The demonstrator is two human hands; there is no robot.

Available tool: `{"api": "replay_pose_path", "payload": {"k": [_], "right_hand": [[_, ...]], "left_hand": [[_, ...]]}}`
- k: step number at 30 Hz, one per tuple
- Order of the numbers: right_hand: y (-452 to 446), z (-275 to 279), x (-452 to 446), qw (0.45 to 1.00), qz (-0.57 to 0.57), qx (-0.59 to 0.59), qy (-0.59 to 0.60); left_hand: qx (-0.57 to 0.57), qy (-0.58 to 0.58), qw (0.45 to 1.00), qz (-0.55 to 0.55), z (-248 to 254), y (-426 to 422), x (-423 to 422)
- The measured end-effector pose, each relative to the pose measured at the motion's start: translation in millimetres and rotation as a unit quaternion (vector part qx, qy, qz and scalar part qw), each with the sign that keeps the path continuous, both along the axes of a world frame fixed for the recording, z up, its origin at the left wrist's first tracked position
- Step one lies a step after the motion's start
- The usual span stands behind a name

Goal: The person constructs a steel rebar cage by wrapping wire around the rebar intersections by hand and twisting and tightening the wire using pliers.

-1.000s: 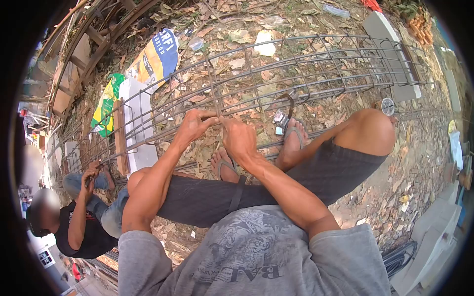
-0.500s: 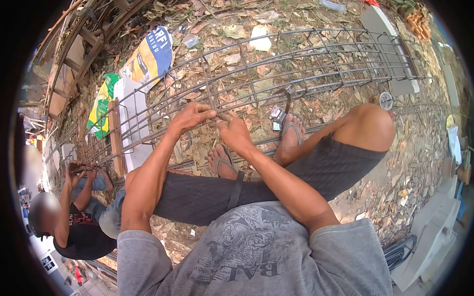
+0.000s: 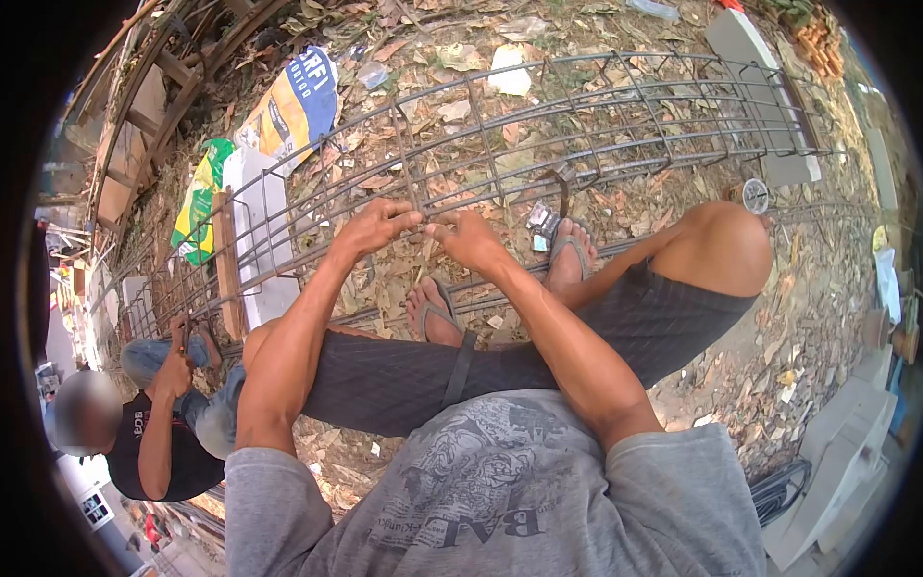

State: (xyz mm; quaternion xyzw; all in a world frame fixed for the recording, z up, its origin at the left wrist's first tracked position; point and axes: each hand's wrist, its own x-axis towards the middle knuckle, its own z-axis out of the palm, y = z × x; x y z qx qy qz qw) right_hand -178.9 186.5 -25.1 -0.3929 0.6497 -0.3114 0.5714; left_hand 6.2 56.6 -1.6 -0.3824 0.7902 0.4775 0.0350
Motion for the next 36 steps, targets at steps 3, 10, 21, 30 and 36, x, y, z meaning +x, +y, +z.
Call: {"api": "replay_pose_path", "payload": {"k": [3, 10, 21, 30, 36], "right_hand": [[7.4, -8.7, -9.3, 1.0, 0.014, 0.0, 0.019], [10.3, -41.2, -9.9, 0.999, -0.01, -0.026, 0.022], [29.8, 42.9, -122.5, 0.801, -0.237, -0.195, 0.515], [43.3, 104.7, -118.2, 0.866, -0.266, -0.209, 0.369], [38.5, 204.7, -117.0, 0.91, -0.16, -0.382, 0.009]], "left_hand": [[-0.002, -0.007, 1.0, 0.02, 6.1, 4.0, 0.4], [0.02, -0.018, 0.999, 0.018, 8.6, 3.1, -0.4], [0.064, -0.015, 0.998, 0.006, 11.4, -3.1, -3.4], [0.049, -0.031, 0.998, -0.004, 11.1, -4.9, -1.8], [0.069, -0.048, 0.996, 0.012, 4.4, -2.9, -1.5]]}}
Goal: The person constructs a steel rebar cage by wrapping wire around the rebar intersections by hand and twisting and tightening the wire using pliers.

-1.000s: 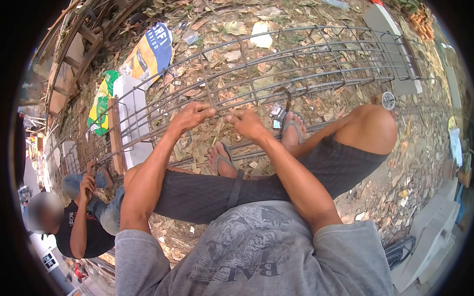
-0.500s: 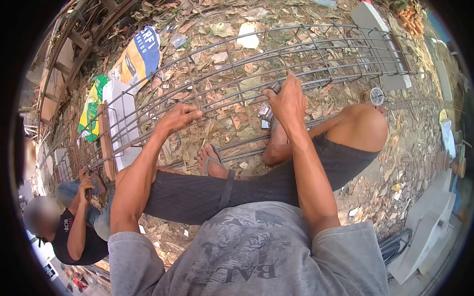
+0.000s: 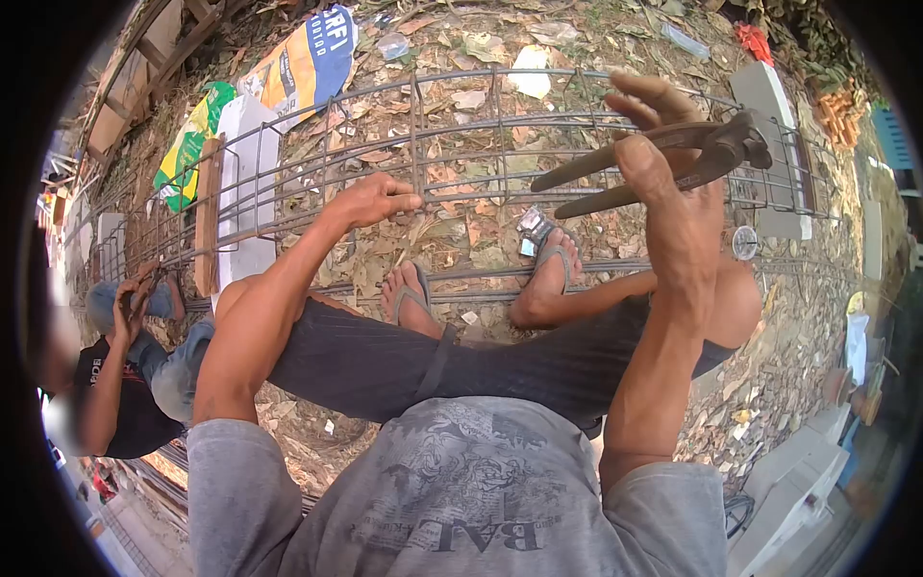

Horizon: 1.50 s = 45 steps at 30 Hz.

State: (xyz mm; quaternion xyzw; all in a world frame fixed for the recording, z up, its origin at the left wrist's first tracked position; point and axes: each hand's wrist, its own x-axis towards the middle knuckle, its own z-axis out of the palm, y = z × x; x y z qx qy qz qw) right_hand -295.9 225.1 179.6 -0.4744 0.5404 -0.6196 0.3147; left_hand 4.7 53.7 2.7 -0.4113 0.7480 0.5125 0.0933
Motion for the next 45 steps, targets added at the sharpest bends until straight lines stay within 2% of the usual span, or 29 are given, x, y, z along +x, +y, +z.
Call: {"api": "replay_pose_path", "payload": {"k": [1, 2, 3, 4, 5, 6, 7, 9, 12, 16, 19, 22, 28, 37, 40, 43, 45], "right_hand": [[-1.6, -6.8, 12.7, 0.992, 0.099, 0.024, -0.079], [1.5, -46.7, 24.8, 0.988, 0.104, 0.031, -0.113], [9.4, -58.8, 49.7, 0.989, 0.067, 0.078, -0.109], [20.0, -71.0, 64.2, 0.972, 0.094, 0.165, -0.138], [30.3, -75.9, 78.9, 0.957, 0.112, 0.247, -0.104], [39.8, -84.8, 94.1, 0.946, 0.129, 0.287, -0.08], [45.8, -91.9, 98.3, 0.894, 0.174, 0.379, -0.162], [51.6, -117.6, 95.6, 0.794, 0.276, 0.516, -0.167], [48.9, -137.8, 102.6, 0.74, 0.301, 0.537, -0.269], [24.4, -156.7, 105.2, 0.737, 0.312, 0.522, -0.295], [23.6, -170.8, 101.0, 0.753, 0.296, 0.495, -0.318], [22.9, -169.9, 100.6, 0.754, 0.287, 0.496, -0.319], [19.2, -172.6, 100.5, 0.792, 0.275, 0.51, -0.192], [22.7, -186.6, 99.1, 0.823, 0.266, 0.489, -0.115], [22.2, -187.0, 98.9, 0.782, 0.286, 0.476, -0.284], [29.4, -210.2, 95.3, 0.769, 0.333, 0.433, -0.332], [29.1, -201.3, 97.0, 0.857, 0.286, 0.406, -0.136]], "left_hand": [[0.004, -0.003, 1.0, -0.009, 5.2, -4.0, -1.2], [-0.009, 0.024, 1.0, -0.003, -11.7, -7.0, 3.0], [-0.013, 0.045, 0.999, -0.002, -16.7, -10.4, 4.3], [-0.01, 0.062, 0.998, 0.002, -23.2, -8.9, 4.5], [-0.005, 0.077, 0.997, 0.003, -28.8, -4.7, 5.6], [0.008, 0.02, 1.0, -0.02, -11.5, -5.3, 2.2], [-0.004, 0.033, 0.999, -0.016, -11.8, -4.2, 4.4], [-0.029, 0.064, 0.997, -0.016, -15.0, -2.3, 4.0], [-0.034, 0.046, 0.998, -0.007, -7.8, 1.3, 1.2], [-0.008, 0.009, 1.0, -0.001, -2.2, 0.1, -0.8], [-0.026, 0.063, 0.998, -0.004, -14.1, -0.6, 3.5], [-0.015, 0.051, 0.998, -0.02, -12.4, -2.9, 3.1], [-0.053, 0.06, 0.997, -0.014, -12.5, -1.1, 3.2], [-0.027, 0.058, 0.998, -0.005, -24.8, -4.1, 2.8], [-0.034, 0.075, 0.997, -0.011, -21.6, -3.1, 3.1], [-0.015, 0.05, 0.999, -0.011, -21.5, -3.2, 0.4], [-0.039, 0.056, 0.998, -0.012, -17.8, -2.2, -0.1]]}}
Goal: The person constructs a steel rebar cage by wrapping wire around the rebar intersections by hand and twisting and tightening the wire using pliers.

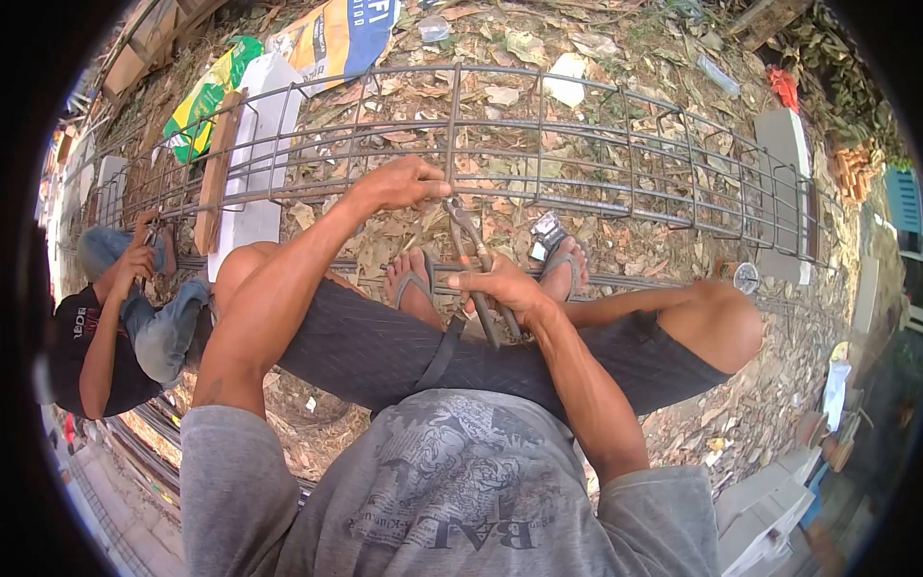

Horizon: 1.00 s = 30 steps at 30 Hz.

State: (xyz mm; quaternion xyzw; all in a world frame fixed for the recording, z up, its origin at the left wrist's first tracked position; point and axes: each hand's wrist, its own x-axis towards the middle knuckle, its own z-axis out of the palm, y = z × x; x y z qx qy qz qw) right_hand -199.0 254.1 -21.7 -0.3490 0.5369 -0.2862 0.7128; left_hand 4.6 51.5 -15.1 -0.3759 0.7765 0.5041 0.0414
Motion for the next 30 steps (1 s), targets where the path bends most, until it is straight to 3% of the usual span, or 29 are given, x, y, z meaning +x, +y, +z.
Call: {"api": "replay_pose_path", "payload": {"k": [2, 3, 7, 10, 12, 14, 16, 17, 23, 30], "right_hand": [[0.4, 24.2, 6.7, 0.969, 0.028, -0.096, 0.224], [-0.2, 44.3, 11.6, 0.926, 0.046, -0.122, 0.353], [21.9, 36.5, 21.4, 0.786, 0.023, -0.286, 0.548], [29.7, 24.3, 29.6, 0.721, 0.015, -0.292, 0.629], [25.5, -1.4, 25.9, 0.874, 0.029, -0.186, 0.448], [21.8, -8.5, 17.6, 0.981, 0.016, -0.044, 0.191], [16.7, 3.2, 3.6, 0.984, -0.029, 0.122, -0.127], [13.7, 12.8, 5.0, 0.995, 0.018, 0.085, -0.038], [8.2, 35.6, 17.1, 0.994, -0.036, 0.084, 0.056], [6.4, 48.5, 25.8, 0.993, -0.044, 0.101, 0.051]], "left_hand": [[-0.011, 0.013, 1.0, 0.0, 0.7, 0.4, 1.9], [-0.011, 0.024, 1.0, -0.001, 0.0, -0.2, 2.7], [-0.01, 0.018, 1.0, -0.002, -2.6, 0.1, 1.5], [0.016, 0.022, 1.0, -0.001, -10.3, -2.1, 2.6], [0.013, 0.002, 1.0, -0.007, -5.5, -2.4, 1.4], [0.023, -0.012, 1.0, -0.001, -4.0, 0.1, 3.7], [0.041, -0.016, 0.999, 0.011, -4.0, -2.4, 2.2], [0.023, -0.007, 1.0, 0.008, -2.2, -1.4, 1.7], [0.017, -0.01, 1.0, 0.004, -5.2, -2.3, 2.0], [0.012, 0.008, 1.0, 0.008, -2.3, -0.2, 1.6]]}}
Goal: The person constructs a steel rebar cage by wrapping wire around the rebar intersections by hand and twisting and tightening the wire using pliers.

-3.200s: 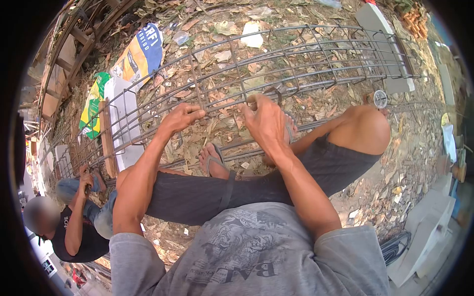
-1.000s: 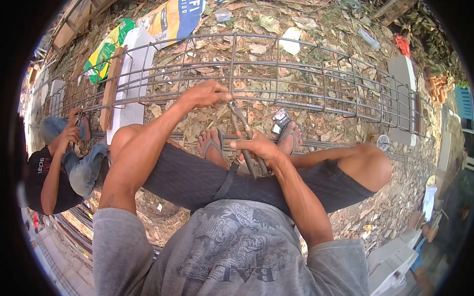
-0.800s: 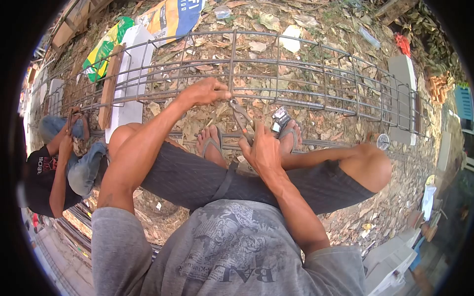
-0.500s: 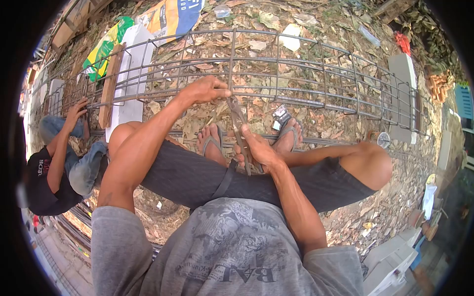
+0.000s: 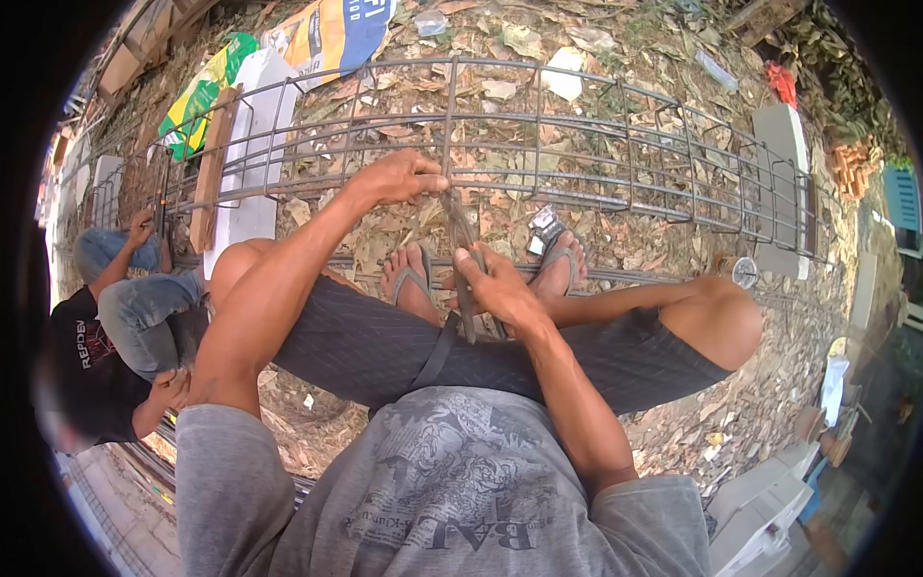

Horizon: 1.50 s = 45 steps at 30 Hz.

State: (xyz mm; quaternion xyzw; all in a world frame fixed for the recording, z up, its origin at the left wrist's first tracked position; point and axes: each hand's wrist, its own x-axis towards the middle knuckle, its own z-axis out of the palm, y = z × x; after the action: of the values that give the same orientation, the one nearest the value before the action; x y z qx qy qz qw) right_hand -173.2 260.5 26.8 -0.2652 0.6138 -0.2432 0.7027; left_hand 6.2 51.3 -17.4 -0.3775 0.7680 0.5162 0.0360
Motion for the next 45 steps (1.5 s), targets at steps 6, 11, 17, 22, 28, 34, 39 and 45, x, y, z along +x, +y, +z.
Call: {"api": "replay_pose_path", "payload": {"k": [6, 11, 17, 22, 28, 34, 39, 45], "right_hand": [[8.2, -24.6, -0.9, 0.936, -0.127, 0.094, -0.314], [18.3, -41.1, -7.3, 0.9, -0.16, 0.064, -0.4], [7.2, -3.7, -7.8, 0.957, 0.063, -0.209, 0.192], [24.7, -0.2, -9.6, 0.789, 0.106, -0.314, 0.518], [21.1, -25.9, -12.8, 0.971, 0.105, -0.055, 0.208], [18.4, -20.7, -26.0, 0.993, -0.005, 0.041, -0.11], [17.0, -24.1, -18.3, 0.994, -0.027, 0.015, -0.1], [27.8, -42.6, 2.6, 0.888, -0.164, 0.144, -0.405]], "left_hand": [[0.03, -0.02, 0.999, 0.007, -9.2, -1.2, 2.3], [0.001, -0.026, 1.0, -0.017, 1.1, -3.0, -0.8], [0.009, -0.022, 1.0, -0.008, -2.0, -4.4, -1.1], [0.008, -0.041, 0.999, -0.017, 12.0, -0.5, -2.5], [0.013, -0.046, 0.999, 0.017, 13.0, 3.1, -3.3], [0.029, -0.037, 0.999, 0.013, 27.1, 4.4, -4.3], [0.001, -0.035, 0.999, 0.014, 17.0, 4.5, -2.4], [0.044, -0.013, 0.999, 0.021, 11.9, 3.0, -0.8]]}}
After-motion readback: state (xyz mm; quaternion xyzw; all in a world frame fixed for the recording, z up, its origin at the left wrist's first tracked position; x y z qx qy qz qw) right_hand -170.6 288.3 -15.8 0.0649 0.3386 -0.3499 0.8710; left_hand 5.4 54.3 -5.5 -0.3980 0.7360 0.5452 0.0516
